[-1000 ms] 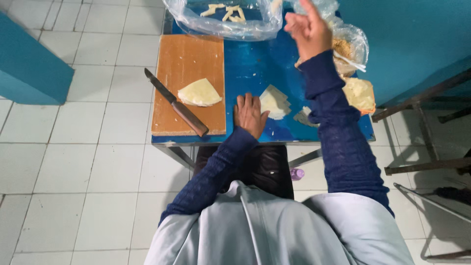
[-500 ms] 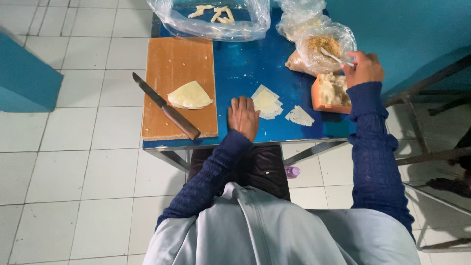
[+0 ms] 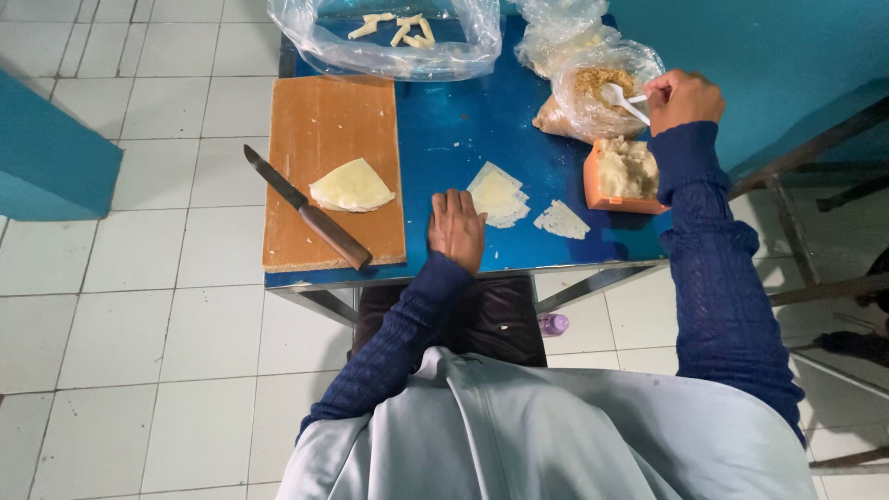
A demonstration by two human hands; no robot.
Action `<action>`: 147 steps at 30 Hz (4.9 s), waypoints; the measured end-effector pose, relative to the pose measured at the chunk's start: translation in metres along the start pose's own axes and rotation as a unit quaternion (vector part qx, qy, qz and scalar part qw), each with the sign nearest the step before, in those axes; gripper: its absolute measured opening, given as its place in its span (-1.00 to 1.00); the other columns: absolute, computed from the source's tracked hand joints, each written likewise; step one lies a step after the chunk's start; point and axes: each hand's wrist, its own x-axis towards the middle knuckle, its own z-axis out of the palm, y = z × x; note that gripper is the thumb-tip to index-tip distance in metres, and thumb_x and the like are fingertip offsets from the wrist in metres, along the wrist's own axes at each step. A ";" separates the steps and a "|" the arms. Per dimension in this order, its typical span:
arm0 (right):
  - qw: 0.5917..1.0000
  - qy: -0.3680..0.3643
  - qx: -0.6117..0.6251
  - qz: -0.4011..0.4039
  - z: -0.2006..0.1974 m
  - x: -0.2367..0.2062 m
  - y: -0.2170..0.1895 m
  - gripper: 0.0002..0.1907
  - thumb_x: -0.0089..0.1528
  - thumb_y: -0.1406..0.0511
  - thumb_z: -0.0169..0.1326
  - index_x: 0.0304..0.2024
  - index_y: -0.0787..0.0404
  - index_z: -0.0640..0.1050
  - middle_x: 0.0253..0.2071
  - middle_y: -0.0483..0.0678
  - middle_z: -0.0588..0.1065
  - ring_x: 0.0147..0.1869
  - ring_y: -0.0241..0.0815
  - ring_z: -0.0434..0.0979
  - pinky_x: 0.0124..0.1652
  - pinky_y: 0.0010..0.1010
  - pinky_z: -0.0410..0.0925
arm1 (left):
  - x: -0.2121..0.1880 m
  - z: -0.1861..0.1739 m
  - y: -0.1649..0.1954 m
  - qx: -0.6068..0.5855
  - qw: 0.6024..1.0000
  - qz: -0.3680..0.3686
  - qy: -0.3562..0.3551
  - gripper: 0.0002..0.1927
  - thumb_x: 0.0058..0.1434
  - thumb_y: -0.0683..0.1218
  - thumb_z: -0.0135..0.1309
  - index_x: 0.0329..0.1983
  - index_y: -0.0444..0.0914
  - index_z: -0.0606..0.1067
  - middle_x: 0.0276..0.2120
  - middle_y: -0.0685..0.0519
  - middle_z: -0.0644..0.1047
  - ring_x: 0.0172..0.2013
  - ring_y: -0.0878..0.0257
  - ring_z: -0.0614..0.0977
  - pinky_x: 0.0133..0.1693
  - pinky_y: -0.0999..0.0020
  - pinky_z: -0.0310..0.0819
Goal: The person sits at a blue table assembling filled pastries. They place a triangular wrapper on the table, spoon filling from a container onto it, then fold and press the wrapper closed, repeating the cycle and setting finished pieces aside.
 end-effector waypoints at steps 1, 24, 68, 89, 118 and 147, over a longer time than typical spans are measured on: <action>1.000 -0.004 0.011 0.005 0.001 0.002 0.000 -0.93 0.28 0.40 0.24 -0.25 0.11 0.69 -0.28 -0.04 0.63 -0.35 -0.09 0.62 -0.28 -0.26 0.46 | 0.000 -0.001 0.000 -0.004 1.000 0.005 0.004 -0.64 0.22 -0.03 0.17 -0.09 -0.40 0.43 -0.12 -0.17 0.40 -0.02 -0.11 0.42 -0.08 0.10 0.42; 0.984 0.132 0.116 -0.006 -0.021 -0.015 0.016 -0.88 0.29 0.55 0.21 -0.20 0.28 0.62 -0.18 0.06 0.58 -0.18 -0.02 0.62 -0.17 -0.24 0.44 | -0.004 -0.014 0.013 0.032 0.997 0.054 0.034 -0.75 0.07 -0.30 0.04 -0.17 -0.31 0.35 -0.20 -0.10 0.42 -0.13 -0.03 0.53 -0.19 0.15 0.55; 0.954 0.138 0.232 0.128 0.003 -0.024 -0.010 -0.93 0.29 0.50 0.26 -0.19 0.30 0.68 -0.25 -0.03 0.66 -0.25 -0.23 0.67 -0.22 -0.45 0.50 | 0.005 0.001 -0.003 -0.322 0.944 -0.014 0.077 -0.50 0.08 -0.40 0.16 0.04 -0.30 0.27 -0.27 -0.10 0.42 -0.33 0.03 0.58 -0.32 0.22 0.49; 0.924 -0.046 0.336 0.175 -0.043 -0.152 -0.162 -0.91 0.34 0.41 0.16 -0.12 0.27 0.64 -0.17 -0.06 0.65 -0.24 -0.32 0.58 -0.19 -0.51 0.40 | 0.012 0.018 -0.014 -0.399 0.914 -0.040 0.059 -0.49 0.07 -0.43 0.20 0.01 -0.30 0.28 -0.34 0.00 0.43 -0.36 0.25 0.55 -0.32 0.37 0.51; 0.980 0.142 0.026 -0.138 -0.054 -0.102 -0.082 -0.77 0.36 0.52 0.15 0.03 0.20 0.62 -0.08 0.04 0.57 -0.02 0.07 0.55 0.01 -0.15 0.40 | 0.022 0.011 -0.016 -0.441 0.897 -0.003 -0.014 -0.56 0.13 -0.42 0.20 -0.02 -0.30 0.31 -0.32 -0.03 0.51 -0.35 0.27 0.63 -0.31 0.41 0.56; 0.998 -0.037 0.047 -0.032 -0.036 -0.189 -0.209 -0.58 0.15 0.44 0.20 0.00 -0.13 0.66 -0.14 -0.19 0.40 0.01 -0.08 0.36 -0.01 -0.09 0.10 | 0.017 0.001 -0.027 -0.321 0.939 0.120 0.001 -0.91 0.22 -0.28 0.06 -0.23 -0.31 0.41 -0.26 -0.17 0.49 -0.16 -0.21 0.54 -0.21 0.04 0.44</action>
